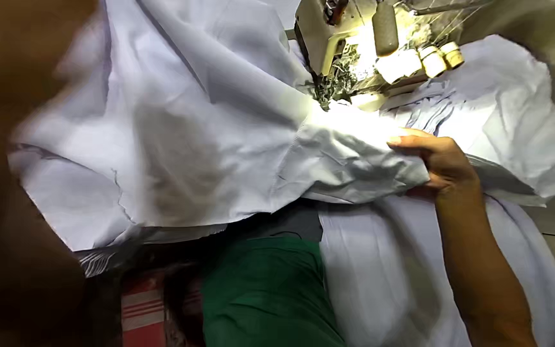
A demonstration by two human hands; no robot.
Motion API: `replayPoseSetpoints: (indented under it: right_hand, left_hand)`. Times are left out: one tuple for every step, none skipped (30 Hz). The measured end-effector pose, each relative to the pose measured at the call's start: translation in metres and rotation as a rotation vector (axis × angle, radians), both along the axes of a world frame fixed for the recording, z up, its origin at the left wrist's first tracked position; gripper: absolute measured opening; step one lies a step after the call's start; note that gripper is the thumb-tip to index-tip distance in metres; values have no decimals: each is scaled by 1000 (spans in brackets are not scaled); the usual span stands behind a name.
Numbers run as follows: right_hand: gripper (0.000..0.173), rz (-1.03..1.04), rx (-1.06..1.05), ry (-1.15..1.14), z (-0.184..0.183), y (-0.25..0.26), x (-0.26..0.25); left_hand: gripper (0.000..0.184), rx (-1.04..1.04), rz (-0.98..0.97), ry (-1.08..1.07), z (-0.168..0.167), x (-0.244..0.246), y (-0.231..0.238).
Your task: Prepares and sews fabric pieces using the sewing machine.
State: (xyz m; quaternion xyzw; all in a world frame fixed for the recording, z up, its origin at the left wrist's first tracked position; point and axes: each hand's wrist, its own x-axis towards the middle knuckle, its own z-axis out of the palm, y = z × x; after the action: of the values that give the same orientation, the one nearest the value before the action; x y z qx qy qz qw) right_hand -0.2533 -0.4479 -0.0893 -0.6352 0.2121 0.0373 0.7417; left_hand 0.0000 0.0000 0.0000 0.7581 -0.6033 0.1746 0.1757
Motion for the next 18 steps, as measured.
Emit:
replayPoseSetpoints:
  right_hand:
    - [25,26,18,-19,-2,-1,-3]
    - [24,49,27,-43,-5,-4,-4]
    - [25,68,25,-62,-8,-7,-6]
    - [25,85,22,-85,-11,-11,-8]
    - [23,94,16,-105,-14,-14,-10]
    - [23,96,15,-122,-16,-13,-14]
    - [22,99,9,-135,-16,-13,-15]
    - [21,99,-12,-137,-15,-14,-16]
    - [19,97,-41,-133,-14,-14,-17]
    - [17,94,-66,-135,-14,-15,-19]
    - [15,86,-86,-146,-14,-15,-21]
    - [14,77,-99,-157,-15,-15,-22]
    - [14,65,-112,-169,-16,-15,-23]
    - [13,49,-121,-177,-18,-14,-24]
    - [15,24,-128,-182,-20,-11,-26]
    - [18,-16,-126,-185,-22,-5,-28]
    - [21,-50,-124,-185,-24,5,-32]
    - [24,-75,-121,-182,-27,19,-36]
  left_hand:
    - [42,243,161,350,-10,-81,-33]
    - [45,385,197,651,-36,-137,-59]
    - [48,467,125,968,-71,-172,-76]
    - [53,518,39,1293,-108,-189,-87]
    - [58,438,-18,1591,-146,-198,-93]
    - [66,224,-33,1864,-178,-207,-98]
    - [74,-52,-20,2074,-199,-214,-105]
    - [76,-298,-35,2209,-209,-219,-112]
    - [75,-477,-52,2256,-210,-222,-117]
    - [70,-605,-19,2220,-205,-224,-120]
    - [63,-722,49,2131,-198,-225,-121]
    - [52,-832,150,2000,-189,-225,-121]
    - [42,-912,231,1842,-179,-223,-119]
    - [36,-940,272,1686,-166,-218,-112]
    - [34,-925,283,1565,-152,-212,-101]
    - [35,-863,282,1481,-134,-204,-86]
    - [35,-752,283,1428,-114,-194,-68]
    - [34,-610,302,1377,-93,-182,-52]
